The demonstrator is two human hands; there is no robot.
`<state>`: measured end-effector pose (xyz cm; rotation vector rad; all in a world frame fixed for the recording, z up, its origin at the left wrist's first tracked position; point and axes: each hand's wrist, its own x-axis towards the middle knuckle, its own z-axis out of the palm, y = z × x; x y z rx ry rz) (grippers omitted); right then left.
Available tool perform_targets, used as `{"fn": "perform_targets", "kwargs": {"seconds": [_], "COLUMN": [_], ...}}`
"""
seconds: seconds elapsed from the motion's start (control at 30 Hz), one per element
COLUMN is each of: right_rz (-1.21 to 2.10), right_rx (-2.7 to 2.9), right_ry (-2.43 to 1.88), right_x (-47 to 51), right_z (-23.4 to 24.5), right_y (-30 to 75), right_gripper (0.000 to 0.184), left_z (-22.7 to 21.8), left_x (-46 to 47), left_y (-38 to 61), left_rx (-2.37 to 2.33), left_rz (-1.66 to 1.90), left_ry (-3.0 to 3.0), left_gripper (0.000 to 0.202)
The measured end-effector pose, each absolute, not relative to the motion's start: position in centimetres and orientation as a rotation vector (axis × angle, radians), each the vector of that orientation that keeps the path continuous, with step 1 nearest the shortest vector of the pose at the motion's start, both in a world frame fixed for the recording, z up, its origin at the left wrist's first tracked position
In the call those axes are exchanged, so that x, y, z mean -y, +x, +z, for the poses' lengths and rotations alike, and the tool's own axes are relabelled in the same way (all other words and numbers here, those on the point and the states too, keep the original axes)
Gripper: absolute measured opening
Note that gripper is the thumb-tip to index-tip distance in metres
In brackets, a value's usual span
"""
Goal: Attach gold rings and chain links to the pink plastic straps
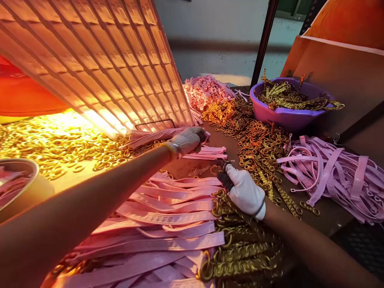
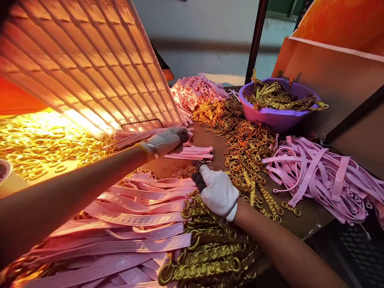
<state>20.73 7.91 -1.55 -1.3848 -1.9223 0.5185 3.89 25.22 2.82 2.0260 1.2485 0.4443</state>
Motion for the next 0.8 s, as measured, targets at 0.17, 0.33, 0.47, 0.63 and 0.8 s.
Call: {"fn": "perform_targets", "kwargs": {"seconds": [0.17, 0.33, 0.47, 0.63, 0.8], "right_rz": [0.486, 0.552, 0.384, 0.167, 0.054], "right_rx": [1.971, 2.000, 2.181, 2.330, 2.317], "right_ry": [-1.230, -1.175, -1.353, -1.512, -1.563], "right_x": [-8.1, -7.7, -7.2, -7.0, -7.1], "right_z": [0.8, 3.0, 3.2, 2.2, 1.1], "right_y": [20.0, 17.4, 15.8, 15.0, 14.9], "right_gripper": [0.027, 0.017, 0.016, 0.024, 0.021], "left_z": [5.5, 4.8, 3.5, 3.1, 2.1], "left_x": [-16.7, -10.2, -8.7, -9.2, -10.3], "left_y": [-1.3, -2.1, -2.3, -3.0, -3.2], "left_rx": [-1.252, -1.177, -1.030, -1.077, -1.028], "left_rz": [0.628, 0.682, 0.758, 0.709, 0.688], "left_ry": [1.881, 1.590, 1.285, 1.421, 1.970], "left_gripper": [0.027, 0.036, 0.037, 0.033, 0.031]}}
